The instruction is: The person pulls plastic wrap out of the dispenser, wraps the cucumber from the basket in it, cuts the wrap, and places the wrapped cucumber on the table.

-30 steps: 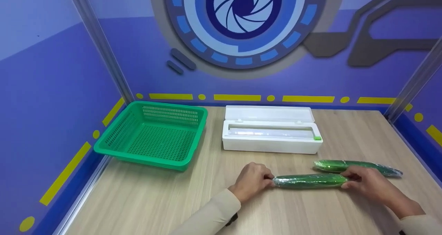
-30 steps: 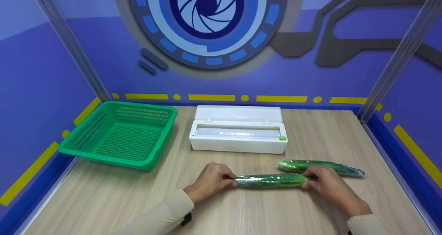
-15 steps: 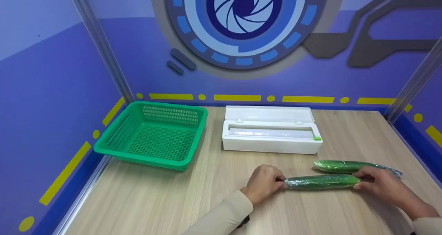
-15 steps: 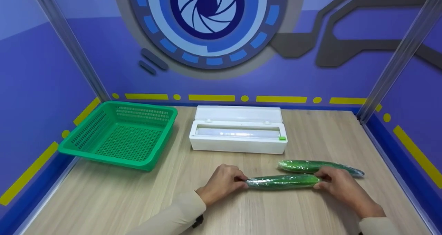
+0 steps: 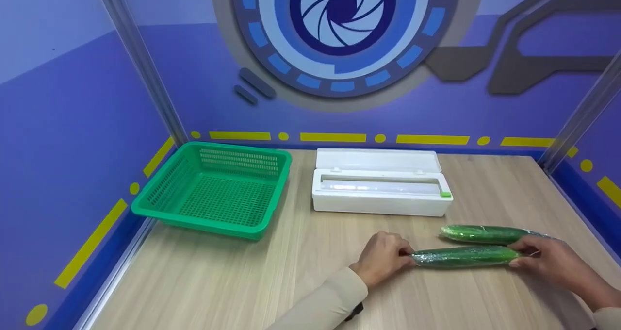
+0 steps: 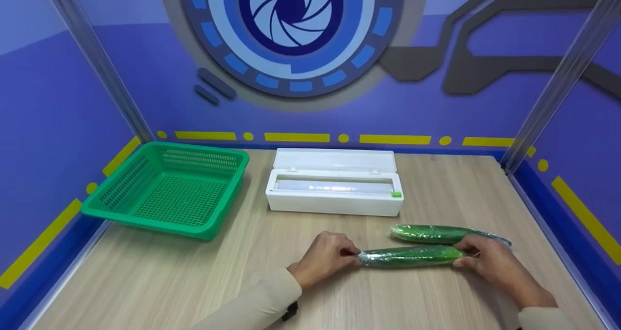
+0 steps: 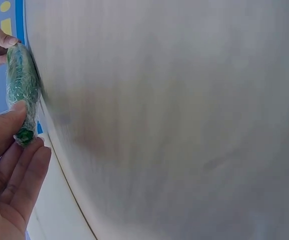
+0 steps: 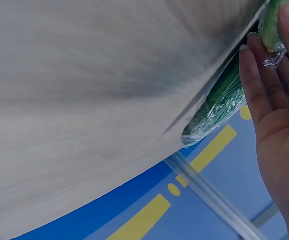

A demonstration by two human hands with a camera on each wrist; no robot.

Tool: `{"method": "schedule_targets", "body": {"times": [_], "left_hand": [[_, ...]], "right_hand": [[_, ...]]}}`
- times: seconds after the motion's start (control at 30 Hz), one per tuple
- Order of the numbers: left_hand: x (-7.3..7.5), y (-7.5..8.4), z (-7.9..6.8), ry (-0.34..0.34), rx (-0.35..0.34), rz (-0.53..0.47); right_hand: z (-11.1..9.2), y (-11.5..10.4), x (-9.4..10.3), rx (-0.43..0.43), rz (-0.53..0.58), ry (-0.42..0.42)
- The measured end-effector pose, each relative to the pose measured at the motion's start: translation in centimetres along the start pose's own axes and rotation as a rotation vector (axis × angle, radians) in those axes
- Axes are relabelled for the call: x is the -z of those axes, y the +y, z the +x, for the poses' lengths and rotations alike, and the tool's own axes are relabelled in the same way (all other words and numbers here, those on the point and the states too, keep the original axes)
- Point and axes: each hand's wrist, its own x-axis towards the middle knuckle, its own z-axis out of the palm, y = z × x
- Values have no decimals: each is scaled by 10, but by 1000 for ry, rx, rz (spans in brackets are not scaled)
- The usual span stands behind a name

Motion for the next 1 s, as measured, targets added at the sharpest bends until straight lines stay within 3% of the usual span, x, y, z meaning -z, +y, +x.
{"method": "schedule_targets", "body": {"times": [0.3,1.0], "left_hand": [[-8,8,9,-1,0,-13],[-22,15,20,-1,-2,-54]], "right_hand": [[-1,12,6,-62,10,-19],[-11,35,5,-130,5,47]]}}
